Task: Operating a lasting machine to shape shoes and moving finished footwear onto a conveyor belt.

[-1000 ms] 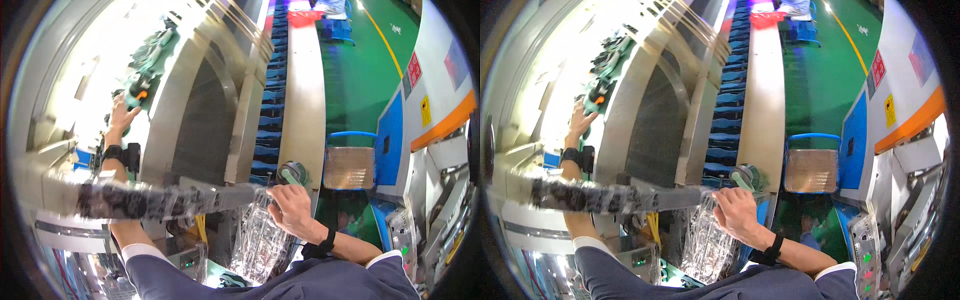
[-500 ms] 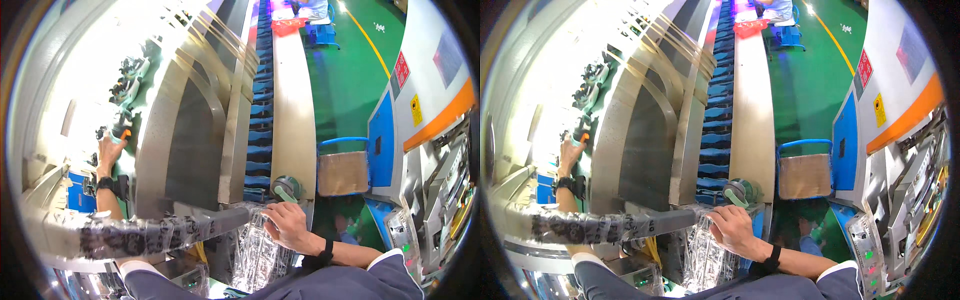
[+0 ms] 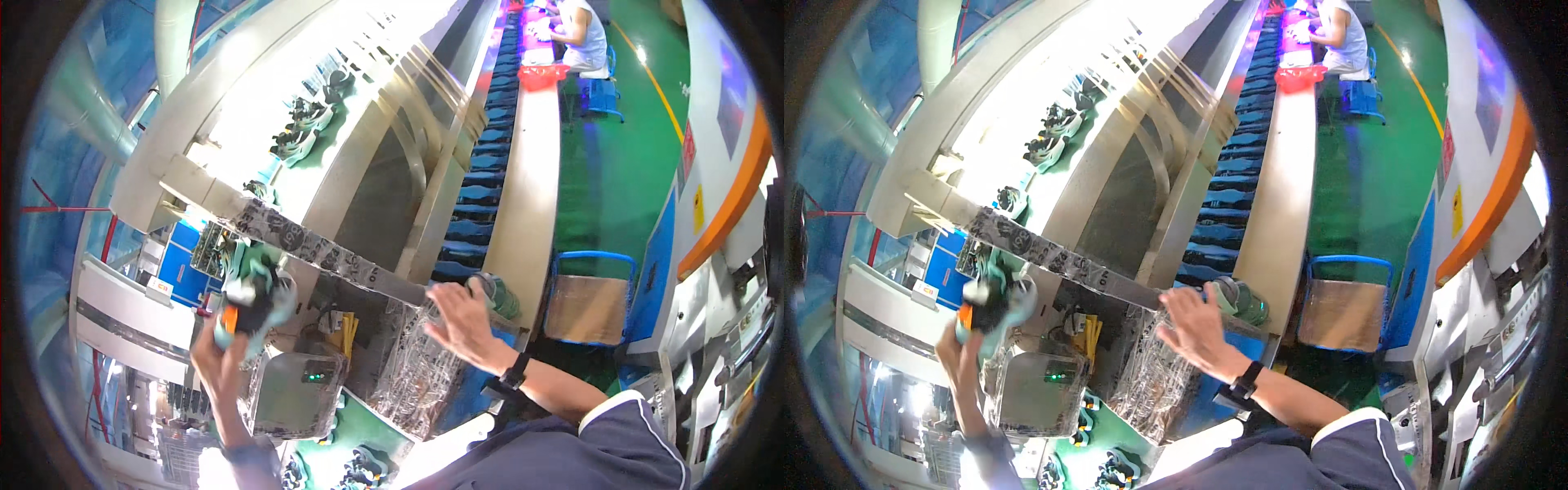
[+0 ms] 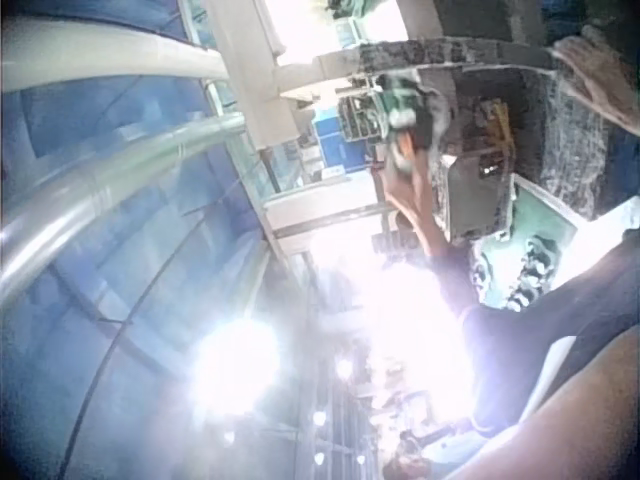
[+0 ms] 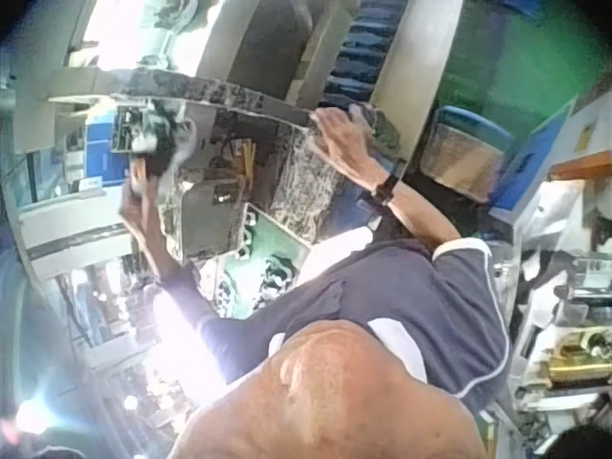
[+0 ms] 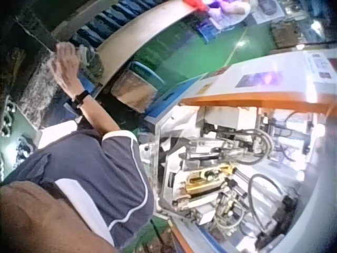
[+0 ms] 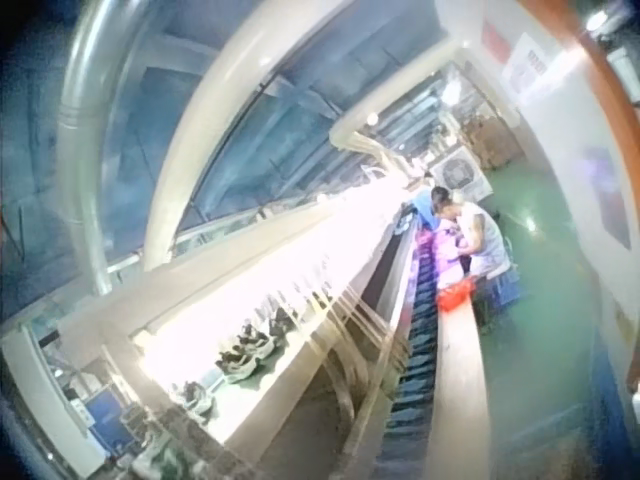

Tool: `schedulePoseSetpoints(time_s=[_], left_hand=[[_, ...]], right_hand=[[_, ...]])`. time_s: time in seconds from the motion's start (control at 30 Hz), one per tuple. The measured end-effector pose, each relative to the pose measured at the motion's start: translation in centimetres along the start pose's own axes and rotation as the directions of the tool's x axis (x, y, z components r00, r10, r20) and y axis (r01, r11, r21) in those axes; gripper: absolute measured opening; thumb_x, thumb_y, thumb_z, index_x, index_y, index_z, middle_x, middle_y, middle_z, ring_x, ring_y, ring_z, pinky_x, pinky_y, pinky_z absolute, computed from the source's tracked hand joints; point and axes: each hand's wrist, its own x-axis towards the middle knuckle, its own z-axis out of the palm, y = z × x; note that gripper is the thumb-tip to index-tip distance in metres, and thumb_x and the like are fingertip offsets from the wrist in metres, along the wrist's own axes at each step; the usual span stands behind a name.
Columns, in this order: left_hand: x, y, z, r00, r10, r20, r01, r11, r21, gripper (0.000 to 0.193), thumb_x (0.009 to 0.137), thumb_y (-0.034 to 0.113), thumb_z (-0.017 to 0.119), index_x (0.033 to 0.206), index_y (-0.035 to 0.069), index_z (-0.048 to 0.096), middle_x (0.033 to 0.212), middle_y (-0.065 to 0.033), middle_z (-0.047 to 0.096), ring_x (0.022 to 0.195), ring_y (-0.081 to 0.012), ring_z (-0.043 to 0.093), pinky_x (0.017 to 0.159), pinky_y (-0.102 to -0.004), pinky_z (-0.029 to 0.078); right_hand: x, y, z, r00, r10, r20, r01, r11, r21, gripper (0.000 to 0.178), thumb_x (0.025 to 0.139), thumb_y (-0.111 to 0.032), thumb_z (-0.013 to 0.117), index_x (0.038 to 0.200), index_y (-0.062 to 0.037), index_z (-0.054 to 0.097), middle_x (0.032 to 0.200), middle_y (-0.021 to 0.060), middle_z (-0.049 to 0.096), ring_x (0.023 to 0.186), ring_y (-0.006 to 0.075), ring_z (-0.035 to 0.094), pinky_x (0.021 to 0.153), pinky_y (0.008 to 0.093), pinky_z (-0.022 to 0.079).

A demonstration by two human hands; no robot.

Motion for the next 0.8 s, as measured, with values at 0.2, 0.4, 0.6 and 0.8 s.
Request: schedulePoseSetpoints(time_s=[0.2,0.4,0.6,0.8], left_hand=[[-18.2,0.3,12.3,0.993,-0.086,-0.082,0.073,0.986,-0.148,0.065,0.067,0.014,0.081,0.123,-0.006,0.057,0.110,-0.0192,0.066,0.094,-0.0239,0.067,0.078,-0.0355,0.055],[-24.7,-3.2,17.8,0.976,0.195,0.100,-0.159,0.943,-0.291,0.053,0.064,0.014,0.088,0.106,-0.001,0.060,0.096,-0.0152,0.063,0.080,-0.0268,0.063,0.067,-0.0365,0.050],[-23.8,-7.2,19.5,0.912,0.369,0.178,-0.241,0.833,-0.497,0.028,0.073,0.009,0.080,0.094,0.004,0.062,0.089,-0.0142,0.062,0.080,-0.0334,0.059,0.072,-0.0406,0.047],[-24.6,-8.0,20.9,0.926,0.367,0.090,-0.248,0.771,-0.587,0.026,0.077,0.012,0.078,0.096,0.003,0.062,0.095,-0.0143,0.063,0.086,-0.0312,0.060,0.080,-0.0400,0.047]], right_hand=[[-4.5,-10.3,-2.2,0.975,-0.034,0.218,-0.173,0.494,0.852,0.089,0.081,-0.042,0.074,0.147,-0.0032,0.028,0.150,0.0176,0.034,0.136,0.0297,0.038,0.114,0.0469,0.032],[-3.6,-10.4,-6.8,0.786,0.068,0.614,-0.479,0.695,0.536,0.090,0.082,-0.034,0.072,0.149,-0.0042,0.019,0.137,0.0269,0.048,0.122,0.0357,0.054,0.105,0.0412,0.042],[-6.1,-14.5,-5.5,0.779,0.275,0.564,-0.301,0.952,-0.048,0.078,0.072,-0.015,0.075,0.138,-0.0060,0.033,0.111,0.0260,0.061,0.095,0.0442,0.063,0.082,0.0486,0.053],[-8.4,-14.8,-6.6,0.831,0.409,0.377,-0.401,0.910,-0.106,0.072,0.070,-0.020,0.076,0.133,-0.0095,0.041,0.099,0.0226,0.066,0.090,0.0396,0.066,0.079,0.0459,0.054]])
